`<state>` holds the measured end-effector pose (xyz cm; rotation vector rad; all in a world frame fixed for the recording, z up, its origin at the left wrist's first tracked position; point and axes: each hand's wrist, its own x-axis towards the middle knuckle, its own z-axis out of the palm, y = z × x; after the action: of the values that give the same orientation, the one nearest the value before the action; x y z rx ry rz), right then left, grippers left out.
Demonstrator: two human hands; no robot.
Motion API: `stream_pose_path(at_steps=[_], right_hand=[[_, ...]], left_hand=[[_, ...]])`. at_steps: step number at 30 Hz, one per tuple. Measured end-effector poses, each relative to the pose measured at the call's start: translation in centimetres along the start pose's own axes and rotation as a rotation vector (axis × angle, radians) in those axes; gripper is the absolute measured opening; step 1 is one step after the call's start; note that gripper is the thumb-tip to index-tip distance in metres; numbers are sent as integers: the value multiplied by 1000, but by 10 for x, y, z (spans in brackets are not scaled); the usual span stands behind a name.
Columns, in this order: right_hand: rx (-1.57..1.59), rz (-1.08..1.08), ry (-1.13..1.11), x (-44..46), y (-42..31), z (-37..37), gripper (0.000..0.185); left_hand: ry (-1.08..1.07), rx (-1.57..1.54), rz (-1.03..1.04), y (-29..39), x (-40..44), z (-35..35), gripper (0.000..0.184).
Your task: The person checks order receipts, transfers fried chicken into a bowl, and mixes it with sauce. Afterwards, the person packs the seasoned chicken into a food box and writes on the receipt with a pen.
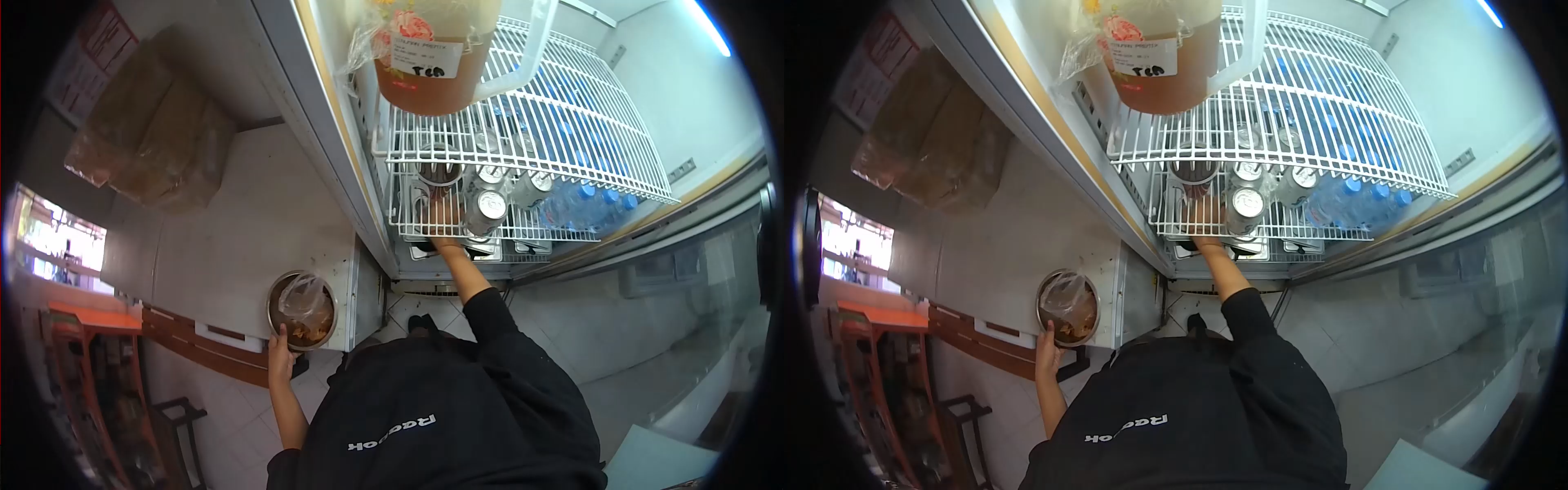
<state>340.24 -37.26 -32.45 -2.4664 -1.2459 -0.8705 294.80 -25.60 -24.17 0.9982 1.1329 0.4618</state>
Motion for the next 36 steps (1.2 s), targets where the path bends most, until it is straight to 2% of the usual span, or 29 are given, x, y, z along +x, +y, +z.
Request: stream_pose_path(at_steps=[4, 5, 7, 9, 12, 15, 16, 19, 22, 24, 26, 28, 30, 33, 34, 35, 36], right_hand=[[86, -177, 132, -2, 25, -9, 21], [285, -51, -115, -18, 36, 20, 18], [335, 43, -60, -47, 60, 42, 23], [371, 252, -187, -52, 78, 16, 34], [-34, 143, -71, -35, 99, -42, 34], [31, 304, -355, -37, 104, -61, 32], [137, 351, -426, -41, 108, -57, 29], [135, 140, -322, -66, 78, -100, 26], [345, -9, -290, -46, 37, -148, 29], [385, -21, -364, -48, 28, -134, 29], [431, 6, -389, -49, 23, -110, 27], [399, 81, -183, -55, 21, -76, 25], [381, 167, -53, -51, 19, -52, 20], [228, 28, 46, -36, 20, -22, 21], [552, 271, -144, -32, 21, -8, 27], [338, 40, -171, -31, 26, -8, 29], [255, -128, -88, -33, 31, -9, 29]], left_hand=[[-12, -8, -62, -3, -22, 23, 63], [2, -28, -52, -7, -26, 28, 63], [26, -55, -30, -12, -32, 38, 63], [51, -25, -57, -10, -39, 51, 62], [-1, -30, -61, -11, -46, 68, 62], [-60, 11, -59, -25, -43, 79, 58], [-64, 6, -43, -27, -44, 87, 54], [-45, 50, 20, -46, -42, 99, 49], [-44, 121, 36, -47, -47, 114, 48], [-50, 125, 18, -46, -51, 122, 48], [-83, 203, 108, -58, -45, 124, 48], [-83, 277, 214, -72, -36, 128, 47], [-124, 297, 132, -74, -35, 134, 48], [-184, 344, 32, -69, -33, 155, 50], [-217, 358, 6, -73, -29, 160, 49], [-251, 374, -18, -73, -25, 166, 49], [-283, 360, -9, -73, -23, 174, 49]])
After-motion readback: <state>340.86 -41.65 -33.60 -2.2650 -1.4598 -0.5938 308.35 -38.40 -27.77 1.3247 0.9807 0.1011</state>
